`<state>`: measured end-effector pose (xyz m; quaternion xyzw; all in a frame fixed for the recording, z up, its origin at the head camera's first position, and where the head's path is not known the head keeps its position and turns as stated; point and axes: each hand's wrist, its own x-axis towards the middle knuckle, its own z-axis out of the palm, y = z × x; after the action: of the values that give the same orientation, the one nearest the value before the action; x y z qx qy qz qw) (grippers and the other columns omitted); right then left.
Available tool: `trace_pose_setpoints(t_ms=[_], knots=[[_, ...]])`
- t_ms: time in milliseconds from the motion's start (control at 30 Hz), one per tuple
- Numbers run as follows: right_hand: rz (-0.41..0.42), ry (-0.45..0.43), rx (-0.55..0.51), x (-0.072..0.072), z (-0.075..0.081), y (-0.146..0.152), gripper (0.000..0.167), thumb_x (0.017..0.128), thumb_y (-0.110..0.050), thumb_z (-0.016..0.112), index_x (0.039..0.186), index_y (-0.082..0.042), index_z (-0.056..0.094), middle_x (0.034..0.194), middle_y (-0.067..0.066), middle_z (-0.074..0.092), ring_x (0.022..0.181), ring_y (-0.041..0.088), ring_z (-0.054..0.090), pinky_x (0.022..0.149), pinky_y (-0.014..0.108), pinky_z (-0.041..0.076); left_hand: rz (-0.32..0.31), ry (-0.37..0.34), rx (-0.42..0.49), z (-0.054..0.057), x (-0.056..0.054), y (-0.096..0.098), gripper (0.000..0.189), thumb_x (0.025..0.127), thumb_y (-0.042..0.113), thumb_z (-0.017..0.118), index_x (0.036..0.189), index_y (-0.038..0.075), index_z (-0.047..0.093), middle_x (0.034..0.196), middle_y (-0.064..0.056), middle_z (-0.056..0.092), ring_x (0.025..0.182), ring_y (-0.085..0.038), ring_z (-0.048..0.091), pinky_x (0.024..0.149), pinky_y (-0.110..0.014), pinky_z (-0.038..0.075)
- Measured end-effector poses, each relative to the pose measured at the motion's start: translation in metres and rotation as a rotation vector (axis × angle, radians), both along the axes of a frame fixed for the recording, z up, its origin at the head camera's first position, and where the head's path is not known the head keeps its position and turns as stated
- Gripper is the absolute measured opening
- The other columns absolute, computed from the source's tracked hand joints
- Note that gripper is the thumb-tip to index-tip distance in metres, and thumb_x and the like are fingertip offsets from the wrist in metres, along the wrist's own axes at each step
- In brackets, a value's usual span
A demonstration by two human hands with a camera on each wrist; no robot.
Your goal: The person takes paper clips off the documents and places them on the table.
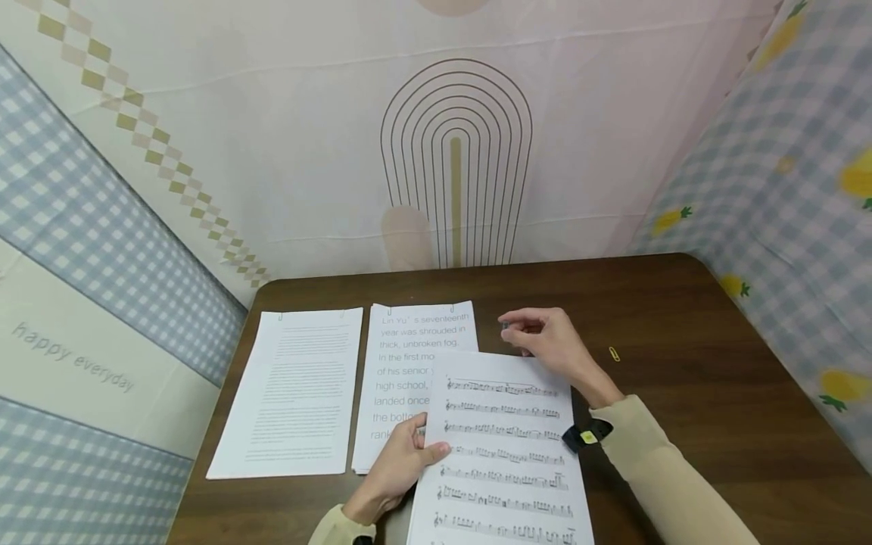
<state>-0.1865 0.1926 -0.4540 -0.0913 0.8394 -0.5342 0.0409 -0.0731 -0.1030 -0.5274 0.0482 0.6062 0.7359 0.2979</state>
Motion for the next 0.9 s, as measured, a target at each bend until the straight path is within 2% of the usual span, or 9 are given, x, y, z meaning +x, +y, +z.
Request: trace_pose_setpoints(t_ms=[200,333,467,633,900], knots=[[-0.047,0.006,0.018,0.006,-0.004,0.025,0.026,0.101,-0.012,0.077,0.126,-0.005,0.079,0.102,0.022,0.076,0.074,0.017,0.063,0.064,0.025,0.054,-0.003,-0.004,0.0,0.002,-0.001,-0.001,0.052,0.104,0.001,0.064,0.154,-0.003,0.05,0.13,-0.024,0.077,0.106,-0.028,0.084,0.091,-0.039,0.068],[-0.084,-0.007,0.016,0.011,-0.007,0.042,0.028,0.102,-0.015,0.077,0.128,-0.005,0.078,0.103,0.025,0.074,0.073,0.018,0.063,0.063,0.028,0.055,0.003,-0.005,-0.012,0.003,-0.001,-0.001,0.052,0.104,0.001,0.064,0.154,-0.004,0.05,0.128,-0.024,0.078,0.105,-0.029,0.084,0.091,-0.039,0.068],[-0.112,0.007,0.018,0.015,-0.013,0.06,0.03,0.103,-0.016,0.077,0.13,-0.003,0.077,0.1,0.018,0.073,0.073,0.02,0.064,0.064,0.03,0.056,0.003,-0.003,-0.013,0.002,-0.001,-0.002,0.052,0.104,0.001,0.064,0.154,-0.004,0.049,0.128,-0.024,0.078,0.105,-0.029,0.084,0.09,-0.039,0.068],[-0.144,0.032,0.045,0.02,-0.026,0.08,0.032,0.103,-0.016,0.077,0.131,0.001,0.076,0.098,0.009,0.074,0.074,0.015,0.065,0.066,0.03,0.06,0.001,0.001,-0.02,0.002,-0.002,-0.002,0.053,0.104,0.001,0.064,0.154,-0.004,0.049,0.128,-0.024,0.078,0.104,-0.03,0.084,0.09,-0.039,0.068],[-0.218,0.029,0.093,0.025,-0.041,0.113,0.035,0.105,-0.017,0.075,0.134,0.002,0.074,0.098,-0.004,0.076,0.077,0.015,0.068,0.067,0.028,0.061,0.002,-0.004,-0.03,0.002,-0.003,-0.002,0.053,0.105,0.003,0.064,0.155,-0.004,0.048,0.128,-0.024,0.078,0.105,-0.029,0.084,0.091,-0.038,0.068]])
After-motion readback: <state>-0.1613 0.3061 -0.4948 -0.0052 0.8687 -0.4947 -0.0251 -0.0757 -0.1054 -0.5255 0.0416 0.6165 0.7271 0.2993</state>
